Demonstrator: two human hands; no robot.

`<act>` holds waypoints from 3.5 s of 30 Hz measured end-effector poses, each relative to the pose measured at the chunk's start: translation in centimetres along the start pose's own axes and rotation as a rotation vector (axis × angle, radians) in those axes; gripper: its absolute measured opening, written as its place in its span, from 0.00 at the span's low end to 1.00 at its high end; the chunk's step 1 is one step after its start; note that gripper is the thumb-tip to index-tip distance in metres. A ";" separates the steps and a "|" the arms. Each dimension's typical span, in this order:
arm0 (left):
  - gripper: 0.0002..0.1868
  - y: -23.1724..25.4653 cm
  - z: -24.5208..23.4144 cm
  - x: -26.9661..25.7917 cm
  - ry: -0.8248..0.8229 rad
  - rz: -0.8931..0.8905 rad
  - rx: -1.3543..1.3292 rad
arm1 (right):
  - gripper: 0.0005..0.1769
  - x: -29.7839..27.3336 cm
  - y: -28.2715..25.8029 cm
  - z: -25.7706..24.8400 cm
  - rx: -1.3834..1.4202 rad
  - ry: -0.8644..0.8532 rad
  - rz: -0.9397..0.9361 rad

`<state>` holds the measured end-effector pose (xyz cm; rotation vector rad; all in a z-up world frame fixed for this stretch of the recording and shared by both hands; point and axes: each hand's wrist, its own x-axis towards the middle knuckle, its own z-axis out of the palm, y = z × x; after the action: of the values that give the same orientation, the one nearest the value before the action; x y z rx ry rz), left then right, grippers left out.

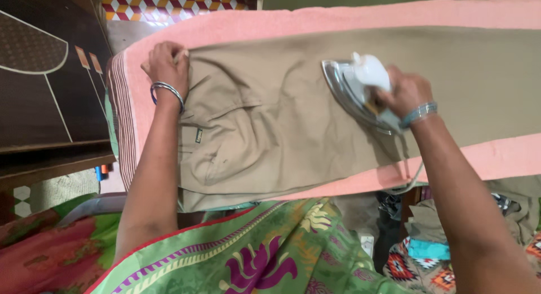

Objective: The person irons a pair of beige trousers on a pink-covered ironing board. They repeatedly smooth the fabric with one hand while moving the iron with the other, then fold the trousers in half and continue ironing the folded garment.

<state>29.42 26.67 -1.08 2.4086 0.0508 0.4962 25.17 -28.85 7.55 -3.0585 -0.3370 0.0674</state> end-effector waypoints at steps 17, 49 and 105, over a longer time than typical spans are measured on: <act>0.31 19.6 0.6 -17.2 -0.427 0.251 -0.215 | 0.22 12.8 -9.1 0.2 0.510 -0.109 0.128; 0.42 18.1 3.5 -27.7 -0.206 -0.059 0.357 | 0.27 -2.2 5.7 0.0 -0.041 0.063 -0.221; 0.23 9.2 -3.8 -37.1 0.663 -0.384 -0.095 | 0.23 -12.4 -20.0 -0.5 0.063 -0.173 -0.773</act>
<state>-7.20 15.76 -5.20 1.9758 0.7396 1.0529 8.74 -12.13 9.85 -2.6413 -1.4438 0.2881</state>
